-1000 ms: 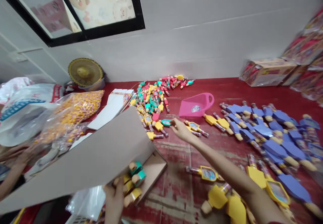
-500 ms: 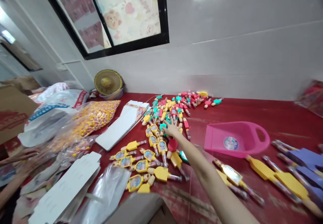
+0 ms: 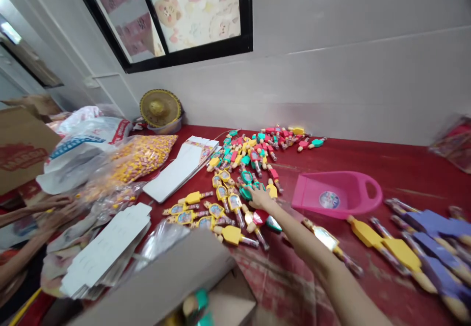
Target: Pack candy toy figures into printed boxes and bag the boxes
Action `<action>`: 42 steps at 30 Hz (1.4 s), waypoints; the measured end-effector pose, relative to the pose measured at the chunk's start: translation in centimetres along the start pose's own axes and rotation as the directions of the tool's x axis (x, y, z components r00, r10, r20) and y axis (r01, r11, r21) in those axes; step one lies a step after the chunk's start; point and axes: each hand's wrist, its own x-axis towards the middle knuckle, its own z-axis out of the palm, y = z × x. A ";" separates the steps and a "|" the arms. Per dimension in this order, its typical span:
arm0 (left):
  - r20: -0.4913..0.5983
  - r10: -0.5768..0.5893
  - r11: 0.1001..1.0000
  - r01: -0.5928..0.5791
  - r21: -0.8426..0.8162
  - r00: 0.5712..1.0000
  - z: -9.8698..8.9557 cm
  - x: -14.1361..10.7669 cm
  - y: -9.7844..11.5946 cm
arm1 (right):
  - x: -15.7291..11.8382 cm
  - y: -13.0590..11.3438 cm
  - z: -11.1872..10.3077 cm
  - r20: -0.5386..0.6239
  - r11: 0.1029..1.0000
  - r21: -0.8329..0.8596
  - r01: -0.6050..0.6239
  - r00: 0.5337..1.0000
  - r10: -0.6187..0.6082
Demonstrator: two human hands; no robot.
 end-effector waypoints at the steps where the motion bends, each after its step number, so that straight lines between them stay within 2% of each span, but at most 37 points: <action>1: 0.002 -0.004 1.000 0.004 -0.002 1.000 -1.4 -1.1 -0.3 | -2.6 0.7 0.4 0.011 1.000 -0.009 0.015 1.000 -0.014; 3: 0.036 0.007 1.000 -0.007 -0.010 0.999 -3.6 -2.7 -0.6 | -8.2 2.2 1.5 0.047 0.998 -0.036 0.052 0.998 -0.050; 5: 0.097 0.042 0.999 -0.039 -0.033 0.994 -4.8 -3.4 -0.6 | -13.9 3.8 2.7 0.085 0.993 -0.072 0.095 0.992 -0.088; 8: 0.147 0.070 0.995 -0.060 -0.076 0.987 -4.6 -3.3 -0.4 | -21.1 5.9 3.7 0.077 0.993 -0.090 0.076 0.995 -0.069; 11: 0.167 0.054 0.994 -0.037 -0.103 0.985 -3.8 -3.0 -0.3 | -24.8 6.7 2.3 -0.005 0.998 0.057 -0.001 1.000 0.002; 13: 0.183 0.065 0.991 -0.043 -0.123 0.981 -3.5 -2.9 -0.4 | -25.7 6.3 -0.2 -0.032 0.966 0.257 0.008 0.999 0.000; 15: 0.178 0.073 0.990 -0.050 -0.130 0.981 -3.4 -2.9 -0.4 | -26.3 4.9 -3.5 -0.073 0.904 0.425 0.053 0.997 -0.024; 18: 0.172 0.044 0.993 -0.024 -0.112 0.984 -3.4 -3.3 -0.1 | -28.2 1.5 -8.4 -0.190 0.849 0.502 0.165 0.979 -0.078; 20: 0.180 0.020 0.995 -0.001 -0.103 0.983 -3.1 -3.7 0.4 | -29.9 -1.1 -10.3 -0.193 0.825 0.513 0.237 0.968 -0.158; 21: 0.194 0.016 0.994 0.005 -0.105 0.981 -2.8 -3.9 0.8 | -30.6 -2.5 -10.5 -0.165 0.807 0.526 0.269 0.963 -0.213; 23: 0.229 0.018 0.993 0.010 -0.120 0.973 -2.3 -4.2 1.6 | -31.6 -5.1 -9.4 -0.098 0.774 0.540 0.330 0.938 -0.332; 26: 0.287 0.018 0.989 0.025 -0.145 0.958 -1.4 -4.6 2.7 | -32.0 -8.2 -4.9 -0.055 0.757 0.502 0.417 0.890 -0.453; 29: 0.320 0.007 0.986 0.046 -0.160 0.947 -0.8 -4.8 3.2 | -32.2 -9.9 -0.5 -0.048 0.785 0.398 0.475 0.865 -0.499; 31: 0.324 0.017 0.985 0.040 -0.169 0.946 -0.7 -4.8 3.2 | -32.5 -10.3 0.7 -0.034 0.791 0.293 0.536 0.833 -0.552; 33: 0.310 0.038 0.985 0.017 -0.174 0.950 -0.6 -4.8 3.1 | -32.4 -10.7 0.8 -0.015 0.767 0.214 0.605 0.787 -0.617; 34: 0.300 0.048 0.984 0.006 -0.176 0.953 -0.5 -4.8 3.0 | -32.1 -11.0 0.6 -0.012 0.761 0.203 0.616 0.779 -0.627; 35: 0.294 0.053 0.985 -0.001 -0.175 0.954 -0.5 -4.8 3.0 | -31.6 -11.4 0.3 -0.013 0.772 0.212 0.599 0.792 -0.611; 39: 0.281 0.057 0.983 -0.004 -0.185 0.958 -0.3 -4.8 2.9 | -28.4 -14.3 0.1 0.029 0.899 0.269 0.344 0.931 -0.365; 42: 0.284 0.059 0.973 0.008 -0.230 0.957 -0.1 -4.7 2.7 | -27.3 -17.0 0.9 0.066 0.946 0.264 0.190 0.975 -0.214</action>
